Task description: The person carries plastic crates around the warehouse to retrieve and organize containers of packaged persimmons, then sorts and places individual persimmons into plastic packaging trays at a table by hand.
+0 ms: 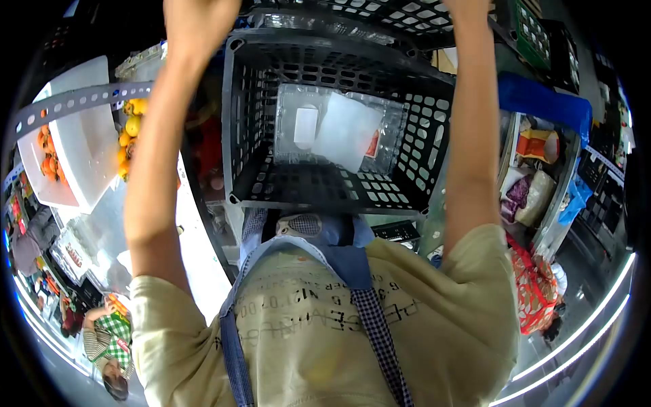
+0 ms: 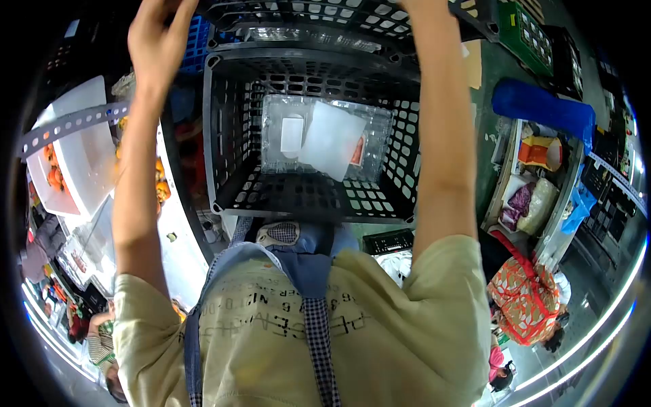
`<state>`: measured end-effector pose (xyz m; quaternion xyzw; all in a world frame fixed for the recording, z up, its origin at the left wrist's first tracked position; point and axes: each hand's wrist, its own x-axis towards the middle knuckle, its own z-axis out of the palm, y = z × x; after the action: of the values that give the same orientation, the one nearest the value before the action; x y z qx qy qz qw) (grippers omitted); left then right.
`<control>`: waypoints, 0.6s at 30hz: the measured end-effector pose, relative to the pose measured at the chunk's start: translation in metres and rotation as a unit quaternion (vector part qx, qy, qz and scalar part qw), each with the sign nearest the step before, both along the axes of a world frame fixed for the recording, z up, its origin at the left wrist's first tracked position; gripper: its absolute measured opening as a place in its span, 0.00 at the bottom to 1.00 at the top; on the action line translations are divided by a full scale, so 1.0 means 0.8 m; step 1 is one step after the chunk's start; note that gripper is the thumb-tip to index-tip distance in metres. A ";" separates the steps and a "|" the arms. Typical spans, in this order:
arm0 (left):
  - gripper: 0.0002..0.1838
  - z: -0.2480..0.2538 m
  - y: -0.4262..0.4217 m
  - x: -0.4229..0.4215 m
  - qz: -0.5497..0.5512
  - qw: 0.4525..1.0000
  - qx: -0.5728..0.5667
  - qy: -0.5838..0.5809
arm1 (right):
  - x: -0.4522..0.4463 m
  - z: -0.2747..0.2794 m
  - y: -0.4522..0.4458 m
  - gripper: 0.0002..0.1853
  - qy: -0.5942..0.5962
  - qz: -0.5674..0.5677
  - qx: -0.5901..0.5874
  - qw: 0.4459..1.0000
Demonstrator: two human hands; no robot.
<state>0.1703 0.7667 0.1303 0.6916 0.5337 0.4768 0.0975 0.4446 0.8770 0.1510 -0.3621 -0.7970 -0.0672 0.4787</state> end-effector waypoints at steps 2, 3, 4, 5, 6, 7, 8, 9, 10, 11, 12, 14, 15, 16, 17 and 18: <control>0.14 -0.033 -0.069 -0.013 0.070 0.997 0.021 0.023 | 0.024 -0.031 -0.095 0.11 0.005 0.042 -0.153 0.987; 0.09 -0.032 -0.107 -0.006 0.060 0.998 0.014 -0.029 | 0.013 -0.059 -0.124 0.03 0.037 0.141 -0.115 0.983; 0.10 -0.046 -0.142 -0.011 0.099 0.995 -0.015 0.010 | 0.016 -0.091 -0.159 0.02 0.013 0.175 -0.207 0.963; 0.11 -0.064 -0.179 -0.018 0.137 0.988 -0.044 0.048 | 0.022 -0.134 -0.184 0.06 -0.020 0.154 -0.293 0.944; 0.14 -0.080 -0.217 -0.018 0.175 0.976 -0.128 -0.002 | 0.043 -0.186 -0.198 0.09 -0.062 0.141 -0.367 0.917; 0.17 -0.093 -0.249 -0.015 0.211 0.954 -0.208 -0.053 | 0.068 -0.231 -0.207 0.16 -0.131 0.080 -0.412 0.898; 0.20 -0.097 -0.273 -0.011 0.226 0.942 -0.249 -0.007 | 0.097 -0.277 -0.217 0.25 -0.198 0.006 -0.416 0.888; 0.25 -0.103 -0.294 -0.008 0.241 0.925 -0.290 0.038 | 0.122 -0.316 -0.225 0.32 -0.245 -0.055 -0.460 0.852; 0.31 -0.130 -0.317 -0.010 0.240 0.924 -0.298 0.026 | 0.134 -0.338 -0.225 0.39 -0.290 -0.114 -0.499 0.809; 0.33 -0.145 -0.332 -0.005 0.254 0.899 -0.356 -0.015 | 0.136 -0.339 -0.220 0.42 -0.308 -0.113 -0.562 0.759; 0.31 -0.173 -0.350 -0.001 0.245 0.897 -0.367 -0.036 | 0.136 -0.339 -0.217 0.45 -0.326 -0.112 -0.620 0.705; 0.27 -0.189 -0.356 -0.002 0.241 0.877 -0.410 -0.063 | 0.129 -0.332 -0.204 0.53 -0.378 -0.109 -0.667 0.633; 0.25 -0.180 -0.349 0.000 0.245 0.860 -0.442 -0.072 | 0.121 -0.321 -0.194 0.52 -0.391 -0.098 -0.671 0.623; 0.23 -0.174 -0.346 0.002 0.247 0.841 -0.475 -0.082 | 0.113 -0.309 -0.183 0.51 -0.405 -0.088 -0.675 0.611; 0.18 -0.175 -0.346 0.005 0.266 0.855 -0.445 -0.035 | 0.110 -0.305 -0.173 0.50 -0.419 -0.081 -0.679 0.598; 0.18 -0.174 -0.346 0.005 0.266 0.849 -0.454 -0.042 | 0.100 -0.308 -0.151 0.48 -0.466 -0.007 -0.753 0.465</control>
<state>0.1740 0.4901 -0.0091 0.3813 0.8497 0.2172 0.2924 0.5248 0.7563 -0.0951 -0.5030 -0.6420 0.3967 -0.4213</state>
